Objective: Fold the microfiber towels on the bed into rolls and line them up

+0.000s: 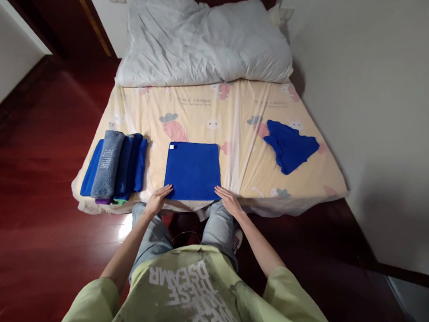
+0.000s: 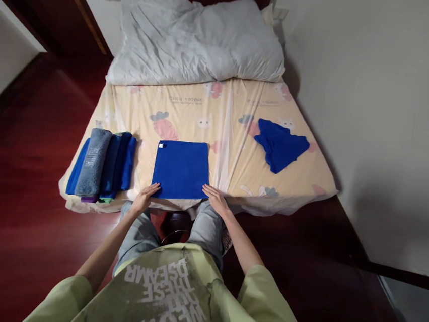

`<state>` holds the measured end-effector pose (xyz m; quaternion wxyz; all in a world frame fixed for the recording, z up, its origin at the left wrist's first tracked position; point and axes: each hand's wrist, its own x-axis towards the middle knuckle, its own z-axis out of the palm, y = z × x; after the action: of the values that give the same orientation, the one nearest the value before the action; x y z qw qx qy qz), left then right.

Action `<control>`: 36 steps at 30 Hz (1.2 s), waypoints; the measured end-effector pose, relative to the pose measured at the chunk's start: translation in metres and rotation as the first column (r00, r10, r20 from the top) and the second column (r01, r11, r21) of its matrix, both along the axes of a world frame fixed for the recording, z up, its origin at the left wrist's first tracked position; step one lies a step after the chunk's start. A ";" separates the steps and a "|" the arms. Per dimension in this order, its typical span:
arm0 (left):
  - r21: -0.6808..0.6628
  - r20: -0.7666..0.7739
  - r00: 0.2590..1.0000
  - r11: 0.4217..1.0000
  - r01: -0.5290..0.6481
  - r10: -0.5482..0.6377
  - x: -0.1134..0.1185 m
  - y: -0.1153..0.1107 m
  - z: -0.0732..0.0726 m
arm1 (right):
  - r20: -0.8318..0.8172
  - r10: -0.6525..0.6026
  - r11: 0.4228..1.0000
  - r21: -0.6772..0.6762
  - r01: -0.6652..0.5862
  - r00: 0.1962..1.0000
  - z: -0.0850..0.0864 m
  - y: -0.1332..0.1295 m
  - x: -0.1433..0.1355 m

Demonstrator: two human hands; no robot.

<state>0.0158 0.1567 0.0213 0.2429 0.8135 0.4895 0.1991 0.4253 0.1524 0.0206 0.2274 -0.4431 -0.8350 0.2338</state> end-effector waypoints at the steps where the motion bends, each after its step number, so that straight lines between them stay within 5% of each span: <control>1: -0.006 0.026 0.999 1.000 -0.023 0.023 0.000 0.000 -0.001 | -0.016 -0.007 1.000 -0.005 0.007 1.000 -0.001 0.000 0.000; 9: -0.041 0.225 0.959 0.985 -0.167 0.172 0.003 0.005 -0.012 | -0.264 -0.166 0.985 -0.096 0.145 0.950 -0.011 0.000 -0.010; 17: -0.127 0.342 0.888 0.952 -0.280 0.307 0.000 0.015 -0.013 | -0.394 -0.447 0.878 -0.367 0.308 0.803 -0.015 0.007 -0.016; 24: -0.177 0.272 0.851 0.893 -0.414 0.448 -0.004 0.018 -0.017 | -0.385 -0.511 0.855 -0.324 0.406 0.769 -0.017 0.016 -0.016; 36: -0.156 0.259 0.799 0.840 -0.520 0.543 0.010 0.021 -0.001 | -0.378 -0.577 0.816 -0.296 0.496 0.724 -0.009 0.024 -0.023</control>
<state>0.0263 0.1774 0.0208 0.2780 0.5947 0.6637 0.3586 0.4027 0.1767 0.0113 0.4332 -0.6176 -0.5699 0.3257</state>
